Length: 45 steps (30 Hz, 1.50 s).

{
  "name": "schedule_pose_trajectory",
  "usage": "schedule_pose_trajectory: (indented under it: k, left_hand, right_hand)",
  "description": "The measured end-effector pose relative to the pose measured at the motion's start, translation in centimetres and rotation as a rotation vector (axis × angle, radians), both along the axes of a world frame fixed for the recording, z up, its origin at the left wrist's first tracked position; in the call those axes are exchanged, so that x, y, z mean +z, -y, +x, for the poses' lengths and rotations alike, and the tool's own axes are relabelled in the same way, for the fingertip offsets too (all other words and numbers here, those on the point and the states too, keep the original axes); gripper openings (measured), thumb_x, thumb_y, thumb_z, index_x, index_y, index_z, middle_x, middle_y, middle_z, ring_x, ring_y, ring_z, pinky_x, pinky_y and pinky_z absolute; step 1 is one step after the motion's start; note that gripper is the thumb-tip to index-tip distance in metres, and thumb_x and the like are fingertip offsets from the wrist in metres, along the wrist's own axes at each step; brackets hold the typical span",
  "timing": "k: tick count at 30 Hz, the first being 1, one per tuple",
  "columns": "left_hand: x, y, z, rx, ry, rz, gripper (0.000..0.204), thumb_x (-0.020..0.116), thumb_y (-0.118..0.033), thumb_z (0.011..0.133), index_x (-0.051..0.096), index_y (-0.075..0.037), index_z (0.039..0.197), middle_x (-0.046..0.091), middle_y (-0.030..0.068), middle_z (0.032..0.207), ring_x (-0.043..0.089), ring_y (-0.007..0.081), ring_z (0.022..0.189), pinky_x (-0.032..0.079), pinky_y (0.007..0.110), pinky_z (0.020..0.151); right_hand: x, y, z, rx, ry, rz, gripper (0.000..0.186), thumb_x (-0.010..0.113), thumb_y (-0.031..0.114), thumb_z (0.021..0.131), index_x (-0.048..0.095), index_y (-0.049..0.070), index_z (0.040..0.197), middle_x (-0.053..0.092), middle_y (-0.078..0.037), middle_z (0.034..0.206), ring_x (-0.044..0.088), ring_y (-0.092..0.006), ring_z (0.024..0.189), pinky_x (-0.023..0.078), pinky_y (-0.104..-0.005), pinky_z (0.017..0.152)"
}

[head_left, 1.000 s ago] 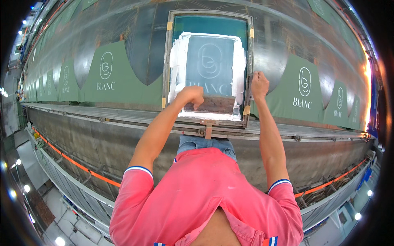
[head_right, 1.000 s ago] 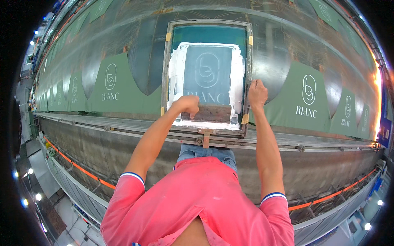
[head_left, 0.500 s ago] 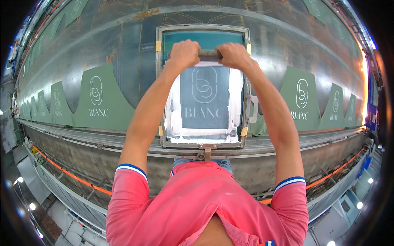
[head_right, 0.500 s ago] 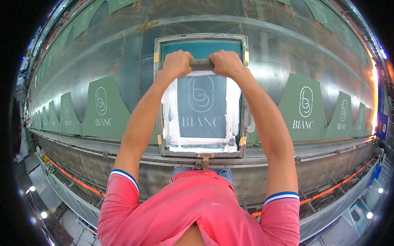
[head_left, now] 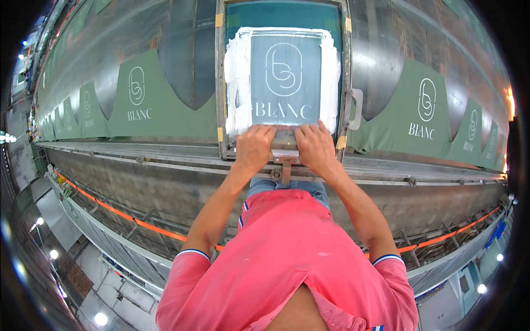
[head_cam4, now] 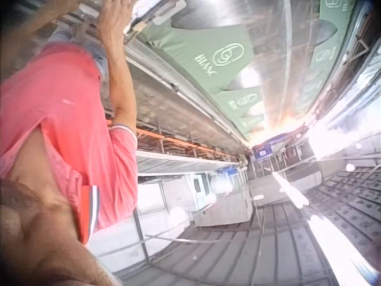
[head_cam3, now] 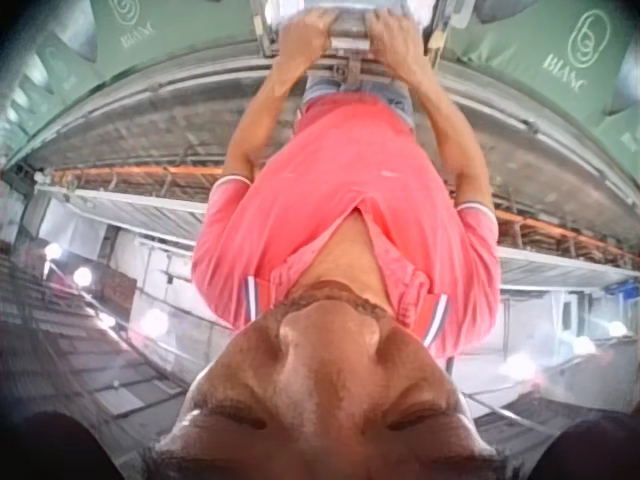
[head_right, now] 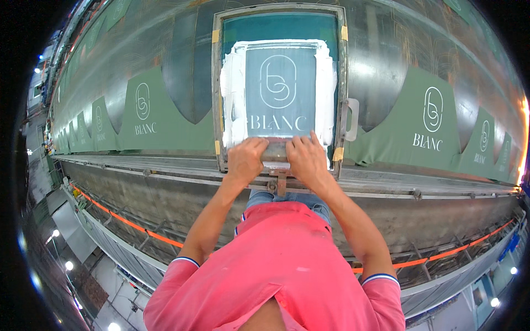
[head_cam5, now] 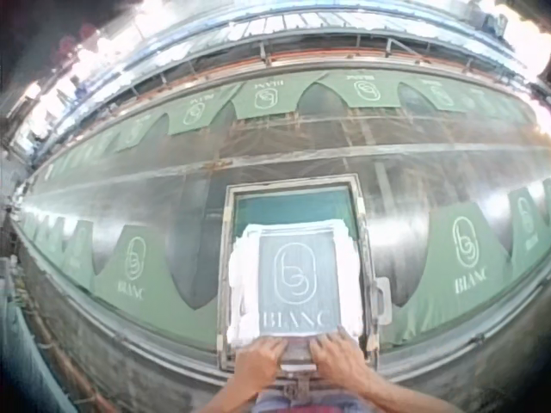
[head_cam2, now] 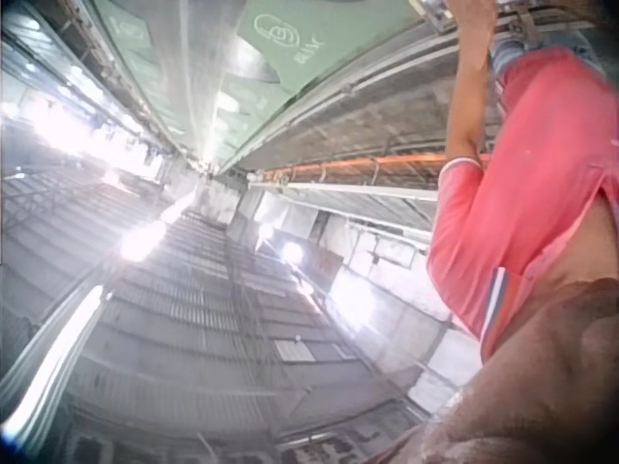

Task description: The person performs screen printing on a series of green fabric panels moving along a conveyor. They repeatedly pull a squeegee across a screen to transfer white ink onto the fabric, then lift the screen and move to the next panel.

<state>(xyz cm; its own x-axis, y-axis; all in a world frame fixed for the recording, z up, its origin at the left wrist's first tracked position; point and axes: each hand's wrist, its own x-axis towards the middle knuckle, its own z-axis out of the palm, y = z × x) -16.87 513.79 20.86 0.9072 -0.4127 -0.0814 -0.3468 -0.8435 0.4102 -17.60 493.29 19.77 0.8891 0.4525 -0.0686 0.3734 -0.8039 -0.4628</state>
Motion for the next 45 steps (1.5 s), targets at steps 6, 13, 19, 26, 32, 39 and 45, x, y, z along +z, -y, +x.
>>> schedule_pose_trajectory:
  k: [6,13,19,26,32,39,45]
  left_hand:
    - [1.7,-0.1,5.3,-0.087,-0.226,0.212,0.033,0.063,-0.008,0.069,0.076,-0.016,0.098,0.072,0.0137,0.082,0.07,0.0338,0.079,0.055,0.046,0.069]
    - [0.6,2.4,25.6,-0.081,0.058,0.283,0.031,0.064,-0.012,0.072,0.077,-0.019,0.099,0.071,0.0136,0.081,0.07,0.0338,0.08,0.056,0.045,0.072]
    - [0.0,3.1,26.7,-0.087,0.001,0.262,0.031,0.065,-0.013,0.069,0.078,-0.02,0.097,0.071,0.0137,0.08,0.07,0.0345,0.078,0.056,0.045,0.071]
    - [-0.5,0.4,7.5,-0.036,-0.059,0.07,0.033,0.061,-0.001,0.07,0.073,-0.014,0.098,0.071,0.0088,0.088,0.069,0.0311,0.079,0.055,0.043,0.066]
    - [-0.4,-0.1,-1.3,-0.065,-0.063,0.032,0.037,0.065,0.0,0.065,0.069,-0.006,0.101,0.071,0.008,0.105,0.068,0.0284,0.096,0.056,0.039,0.077]
    - [0.8,0.4,0.0,-0.091,0.078,0.011,0.032,0.065,-0.003,0.067,0.071,-0.007,0.099,0.072,0.0108,0.097,0.069,0.0308,0.091,0.055,0.042,0.073]
    - [0.5,-2.0,-0.1,-0.062,-0.098,0.046,0.028,0.061,-0.004,0.07,0.074,-0.009,0.094,0.072,0.0126,0.088,0.07,0.0326,0.082,0.055,0.044,0.07]
  right_hand:
    - [0.9,0.5,4.1,0.006,-0.119,-0.006,0.006,0.06,0.009,0.073,0.066,0.008,0.073,0.066,-0.013,0.076,0.066,-0.0327,0.074,0.05,-0.0459,0.08]
    - [1.1,2.9,24.9,-0.076,-0.013,-0.164,0.011,0.06,0.009,0.073,0.07,0.01,0.076,0.069,-0.016,0.078,0.067,-0.0358,0.076,0.052,-0.0462,0.07]
    - [-1.3,3.5,25.7,-0.044,0.082,-0.084,0.008,0.06,0.007,0.073,0.068,0.008,0.074,0.068,-0.014,0.079,0.066,-0.0349,0.078,0.049,-0.0498,0.088]
    - [-0.4,0.8,6.9,-0.007,0.035,-0.002,0.009,0.059,0.005,0.076,0.065,0.007,0.082,0.062,-0.01,0.079,0.066,-0.0292,0.085,0.038,-0.054,0.109]
    - [0.7,1.2,-1.7,0.031,-0.172,0.037,0.028,0.068,0.019,0.08,0.066,0.005,0.105,0.064,-0.011,0.094,0.063,-0.0283,0.098,0.034,-0.056,0.112]
    - [-3.8,9.0,5.8,-0.921,0.099,0.084,0.045,0.065,0.033,0.091,0.062,0.007,0.127,0.063,-0.018,0.125,0.058,-0.036,0.118,0.044,-0.0449,0.098]
    - [-5.5,11.3,7.0,-0.956,0.081,0.306,0.034,0.06,0.03,0.095,0.069,-0.002,0.101,0.069,-0.02,0.088,0.065,-0.0348,0.08,0.049,-0.043,0.076]
